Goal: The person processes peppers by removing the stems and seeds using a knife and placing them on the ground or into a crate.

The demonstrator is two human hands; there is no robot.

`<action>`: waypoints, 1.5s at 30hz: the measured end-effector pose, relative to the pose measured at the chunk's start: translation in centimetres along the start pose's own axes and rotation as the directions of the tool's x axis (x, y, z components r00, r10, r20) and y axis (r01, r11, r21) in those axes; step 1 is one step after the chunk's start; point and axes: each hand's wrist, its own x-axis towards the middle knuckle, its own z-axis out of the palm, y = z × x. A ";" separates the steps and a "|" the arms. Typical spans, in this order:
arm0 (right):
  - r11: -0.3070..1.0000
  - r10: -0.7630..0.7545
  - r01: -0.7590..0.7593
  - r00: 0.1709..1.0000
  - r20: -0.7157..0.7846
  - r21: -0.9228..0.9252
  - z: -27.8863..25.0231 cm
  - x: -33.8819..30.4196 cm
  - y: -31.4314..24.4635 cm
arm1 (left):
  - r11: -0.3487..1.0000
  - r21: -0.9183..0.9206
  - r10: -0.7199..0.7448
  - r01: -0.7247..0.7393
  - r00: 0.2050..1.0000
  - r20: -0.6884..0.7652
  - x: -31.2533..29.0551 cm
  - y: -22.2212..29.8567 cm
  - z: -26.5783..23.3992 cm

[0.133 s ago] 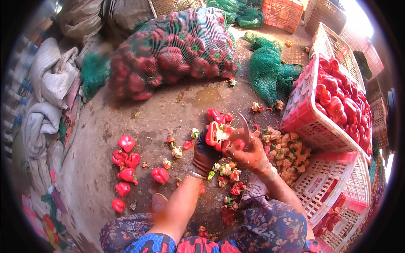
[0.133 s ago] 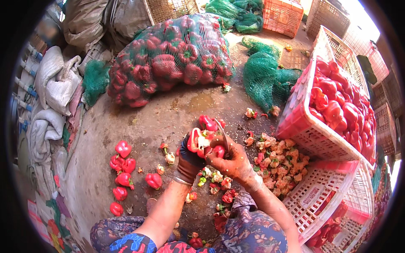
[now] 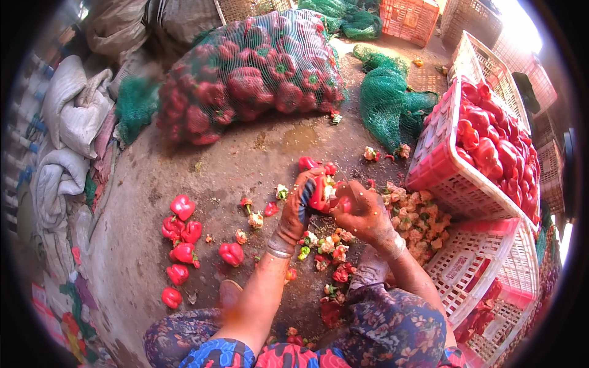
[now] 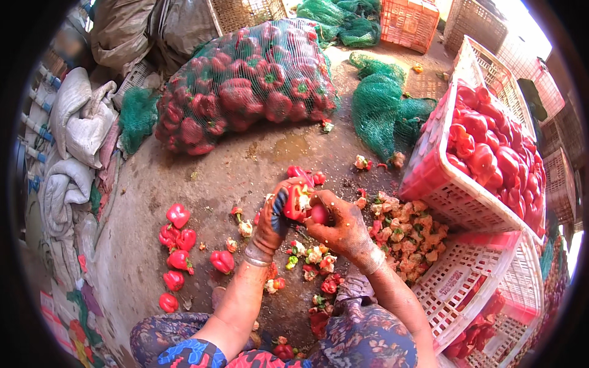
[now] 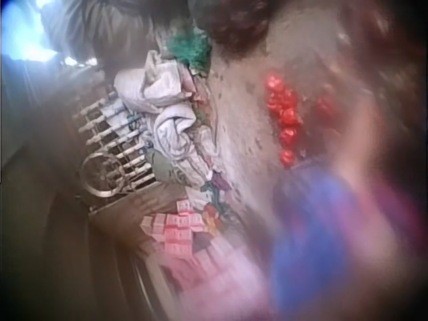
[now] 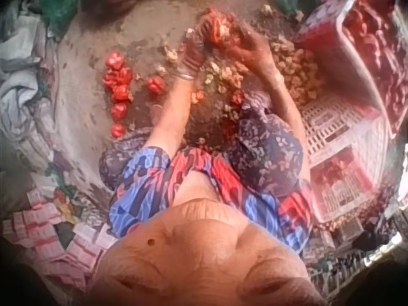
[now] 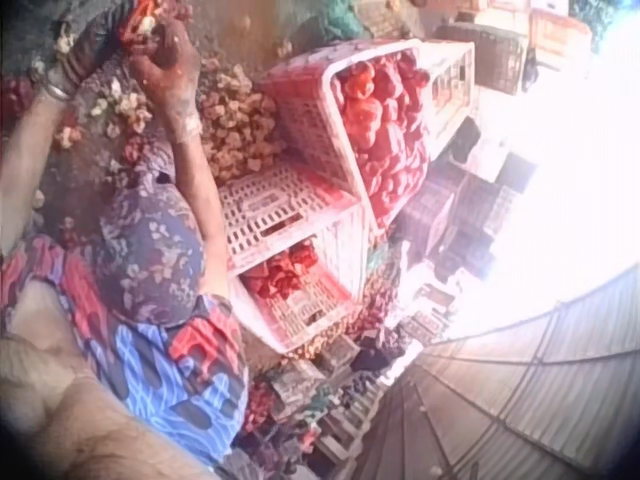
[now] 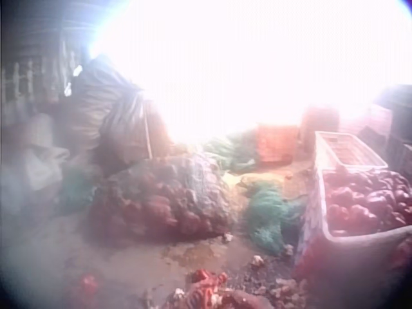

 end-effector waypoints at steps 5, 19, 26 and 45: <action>0.988 -0.145 0.150 0.984 -0.102 0.036 -0.5 -0.2 0.2 | 0.982 0.188 0.033 -0.010 0.992 -0.123 0.1 1.5 1.8; 0.977 -0.183 0.204 0.948 -0.260 0.056 -6.3 -1.2 -3.0 | 0.975 0.201 0.103 -0.098 0.995 -0.016 1.0 1.6 0.8; 0.725 -0.156 0.276 0.958 0.241 -0.631 -0.9 1.1 -0.2 | 0.901 0.410 0.078 -0.139 0.984 0.163 -0.6 -0.5 0.5; 0.958 -0.149 0.086 0.965 -0.218 -0.274 2.4 -0.4 6.4 | 0.957 0.272 -0.174 0.096 0.945 0.278 -3.2 -3.7 0.6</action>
